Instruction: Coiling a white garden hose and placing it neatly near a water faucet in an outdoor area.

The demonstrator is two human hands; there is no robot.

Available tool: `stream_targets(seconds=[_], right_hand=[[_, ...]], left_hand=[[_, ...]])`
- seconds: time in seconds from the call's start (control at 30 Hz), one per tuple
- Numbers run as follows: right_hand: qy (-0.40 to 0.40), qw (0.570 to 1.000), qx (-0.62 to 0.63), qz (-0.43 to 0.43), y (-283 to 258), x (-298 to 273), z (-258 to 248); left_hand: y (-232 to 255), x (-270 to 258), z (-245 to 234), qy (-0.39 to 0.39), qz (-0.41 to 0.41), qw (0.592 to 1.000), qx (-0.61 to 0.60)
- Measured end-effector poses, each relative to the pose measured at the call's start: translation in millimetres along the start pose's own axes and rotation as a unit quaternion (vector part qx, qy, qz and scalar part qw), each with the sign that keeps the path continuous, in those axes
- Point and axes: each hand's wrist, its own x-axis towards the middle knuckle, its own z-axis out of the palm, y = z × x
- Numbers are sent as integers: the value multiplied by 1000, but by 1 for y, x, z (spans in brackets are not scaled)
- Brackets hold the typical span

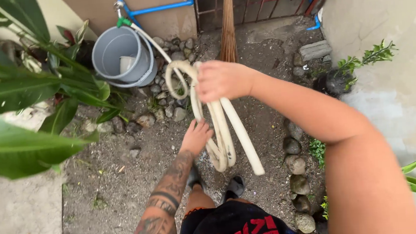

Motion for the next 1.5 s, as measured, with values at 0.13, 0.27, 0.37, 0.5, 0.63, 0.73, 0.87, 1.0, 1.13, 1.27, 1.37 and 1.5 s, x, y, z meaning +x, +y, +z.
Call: stream_targets(seconds=[0.13, 0.27, 0.37, 0.5, 0.63, 0.73, 0.87, 1.0, 1.13, 1.27, 1.37, 1.5], right_hand=[[-150, 975, -93, -132, 10, 6, -6], [-339, 900, -175, -210, 17, 13, 5], [-419, 852, -236, -207, 28, 20, 26], [-527, 789, -257, -185, 52, 33, 77], [-697, 607, -327, -199, 98, 48, 113], [-712, 558, -342, -254, 126, 55, 139], [-688, 565, -337, -307, 168, 33, 203], [-642, 513, -406, -400, 201, 45, 224], [-611, 461, -464, -446, 233, 43, 220], [-609, 502, -468, -398, 266, 3, 214], [-612, 540, -413, -404, 291, 4, 184], [-599, 600, -378, -372, 317, -9, 144]], left_hand=[[-56, 49, 41, -133, 81, 956, 250], [-124, 87, 62, -145, 80, 904, 393], [-162, 103, 55, -117, 61, 905, 405], [-218, 119, 65, -93, 22, 889, 448], [-280, 116, 72, -209, 42, 848, 486], [-325, 105, 70, -231, 22, 820, 522], [-374, 95, 63, -267, -15, 808, 525], [-391, 108, 6, -322, -60, 842, 429], [-416, 108, 10, -290, -107, 857, 413], [-421, 68, 21, 45, -89, 938, 333], [-412, 55, 48, 54, -520, 846, -108], [-430, 71, 137, 410, -531, 734, -107]])
